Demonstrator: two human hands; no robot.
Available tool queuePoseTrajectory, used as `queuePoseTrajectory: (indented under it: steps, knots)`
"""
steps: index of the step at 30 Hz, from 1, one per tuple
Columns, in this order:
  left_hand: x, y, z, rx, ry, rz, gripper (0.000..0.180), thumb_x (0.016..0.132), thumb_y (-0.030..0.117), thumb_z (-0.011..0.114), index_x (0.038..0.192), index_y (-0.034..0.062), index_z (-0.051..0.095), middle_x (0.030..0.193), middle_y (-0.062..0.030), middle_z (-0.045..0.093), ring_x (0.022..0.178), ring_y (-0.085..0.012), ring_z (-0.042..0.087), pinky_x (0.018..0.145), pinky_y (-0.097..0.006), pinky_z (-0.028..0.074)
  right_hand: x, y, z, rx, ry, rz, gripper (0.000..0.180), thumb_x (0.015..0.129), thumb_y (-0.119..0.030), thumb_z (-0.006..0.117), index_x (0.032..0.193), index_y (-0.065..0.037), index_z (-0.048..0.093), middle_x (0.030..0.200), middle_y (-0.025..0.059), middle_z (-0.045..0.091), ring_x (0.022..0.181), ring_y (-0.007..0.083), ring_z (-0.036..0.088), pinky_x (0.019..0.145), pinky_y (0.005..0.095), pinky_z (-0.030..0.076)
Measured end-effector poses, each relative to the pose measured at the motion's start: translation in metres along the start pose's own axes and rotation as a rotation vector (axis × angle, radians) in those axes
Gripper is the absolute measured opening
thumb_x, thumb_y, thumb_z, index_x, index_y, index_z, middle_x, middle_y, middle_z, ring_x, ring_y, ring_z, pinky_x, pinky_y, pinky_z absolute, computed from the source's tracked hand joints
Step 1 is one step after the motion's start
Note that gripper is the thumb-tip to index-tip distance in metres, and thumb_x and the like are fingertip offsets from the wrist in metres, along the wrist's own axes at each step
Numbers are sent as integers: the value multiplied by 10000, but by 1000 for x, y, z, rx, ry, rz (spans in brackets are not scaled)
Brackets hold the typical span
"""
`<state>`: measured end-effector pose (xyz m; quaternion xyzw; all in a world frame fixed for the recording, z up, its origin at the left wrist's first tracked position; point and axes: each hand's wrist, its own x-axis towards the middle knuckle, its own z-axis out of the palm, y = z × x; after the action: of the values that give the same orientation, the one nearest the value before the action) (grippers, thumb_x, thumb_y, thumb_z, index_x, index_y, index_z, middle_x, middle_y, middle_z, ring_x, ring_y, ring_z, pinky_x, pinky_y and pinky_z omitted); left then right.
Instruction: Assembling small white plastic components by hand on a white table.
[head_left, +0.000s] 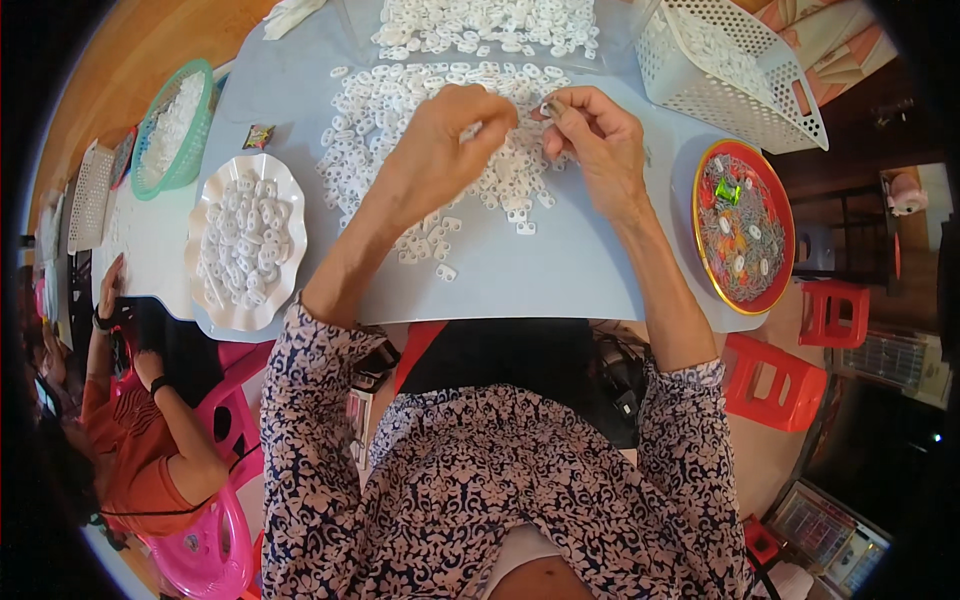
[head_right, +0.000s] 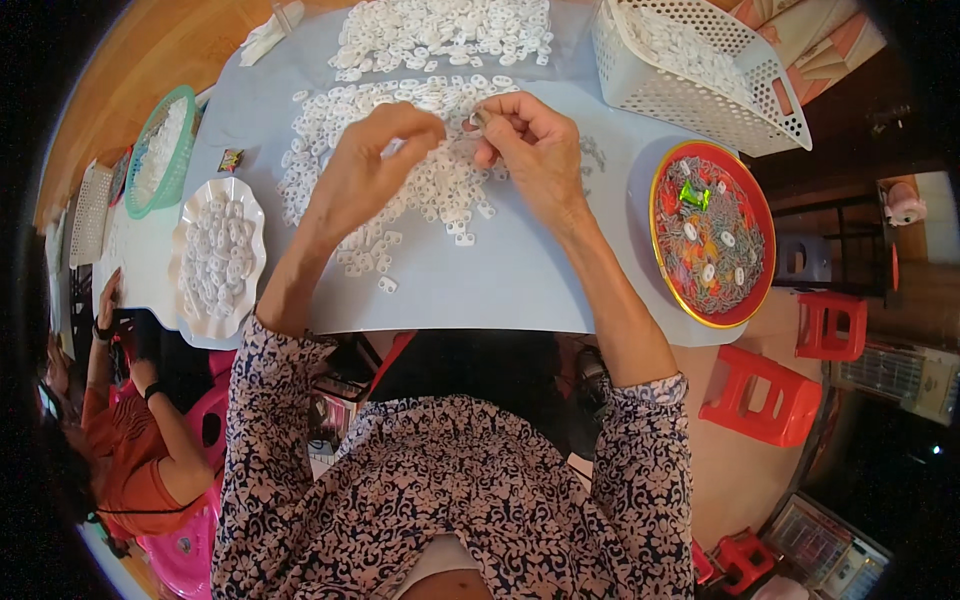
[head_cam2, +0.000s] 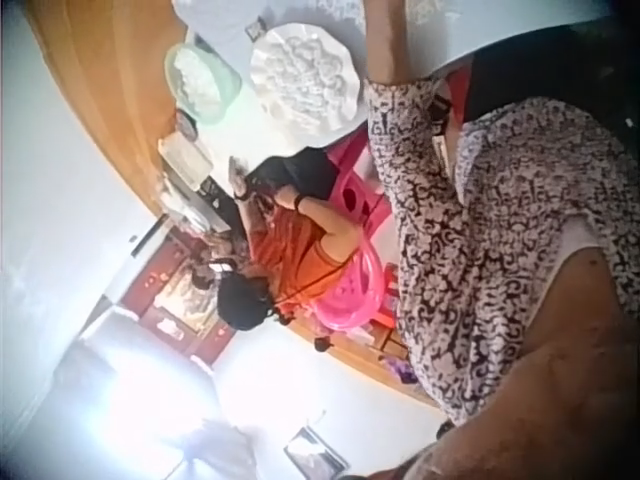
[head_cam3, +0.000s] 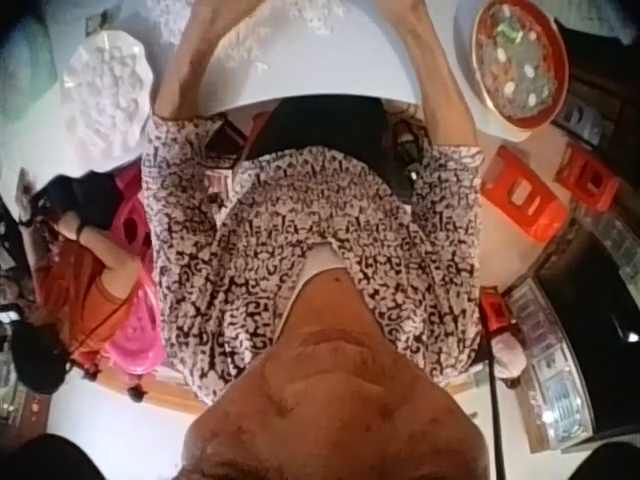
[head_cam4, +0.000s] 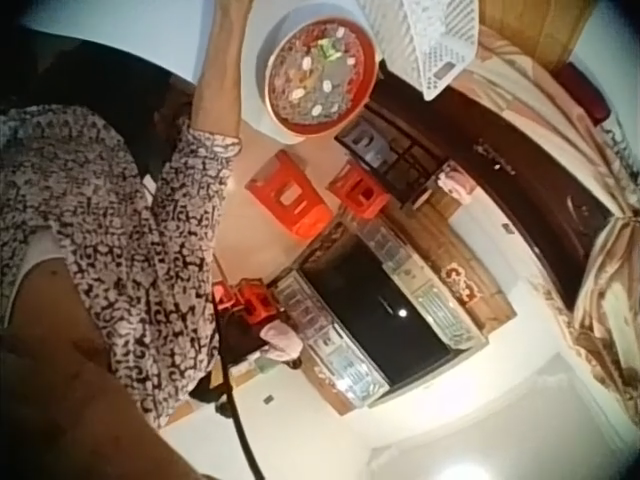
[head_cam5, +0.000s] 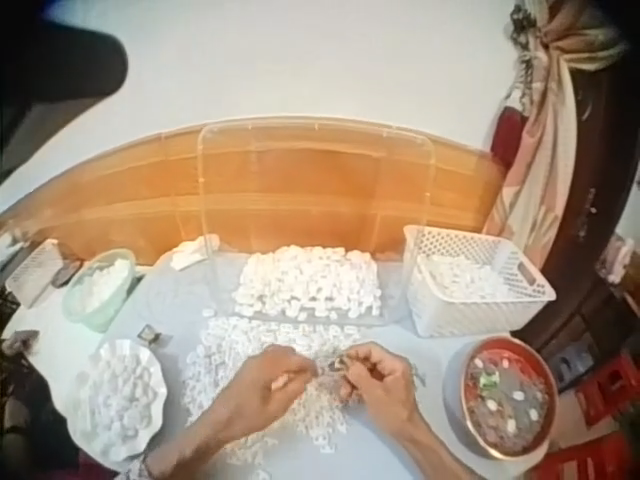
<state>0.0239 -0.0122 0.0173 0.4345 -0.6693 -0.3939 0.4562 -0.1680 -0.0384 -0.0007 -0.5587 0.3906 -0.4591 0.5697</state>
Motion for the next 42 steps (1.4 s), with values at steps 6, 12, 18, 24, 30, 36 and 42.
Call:
queuePoseTrajectory:
  steps: [6,12,18,24,30,36,42]
  knots:
    - [-18,-5,11,646,-182,297,140,756,7,600,892,39,600,868,-110,519,931,-308,473,804,-388,444,-1,-1,1,-23,-15,-19,122,898,-74,560,956,19,615,756,37,608,621,63,525,624,218,473]
    - [-15,-6,9,605,-124,319,184,767,15,615,951,24,617,894,-93,557,890,-248,510,786,-336,442,-2,-3,1,-38,-44,-15,119,896,-80,560,946,15,612,705,18,578,625,59,513,647,220,468]
    - [-4,-12,7,-255,-20,-215,204,876,124,561,1001,-18,637,788,-52,637,706,-98,580,679,-244,459,-2,-5,3,-14,-67,-75,134,901,-98,567,953,13,620,746,34,614,645,68,547,616,211,473]
    - [-5,-10,20,-284,44,-276,188,867,106,572,978,-33,632,742,-1,595,649,-54,501,597,-205,405,-3,-3,3,55,-136,-47,162,922,-136,558,978,7,612,904,43,635,691,77,574,613,217,483]
    - [-5,-12,24,-256,90,-239,122,850,73,591,930,-9,632,684,44,525,606,-26,433,518,-198,336,-1,-1,-1,84,-132,-44,156,915,-124,570,987,8,612,809,36,630,702,76,583,619,209,483]
    - [-3,-13,21,-311,117,-204,112,848,65,597,929,-4,628,709,47,535,633,-19,449,541,-184,352,-3,0,4,-34,-108,-146,132,901,-73,578,993,14,615,785,30,622,698,72,570,642,202,474]
    - [-5,-13,20,-404,162,-156,122,844,59,600,946,-3,629,730,42,554,683,-17,478,608,-173,388,-4,-1,6,-38,-100,-135,120,884,-45,589,973,25,628,763,37,632,680,75,594,640,208,504]
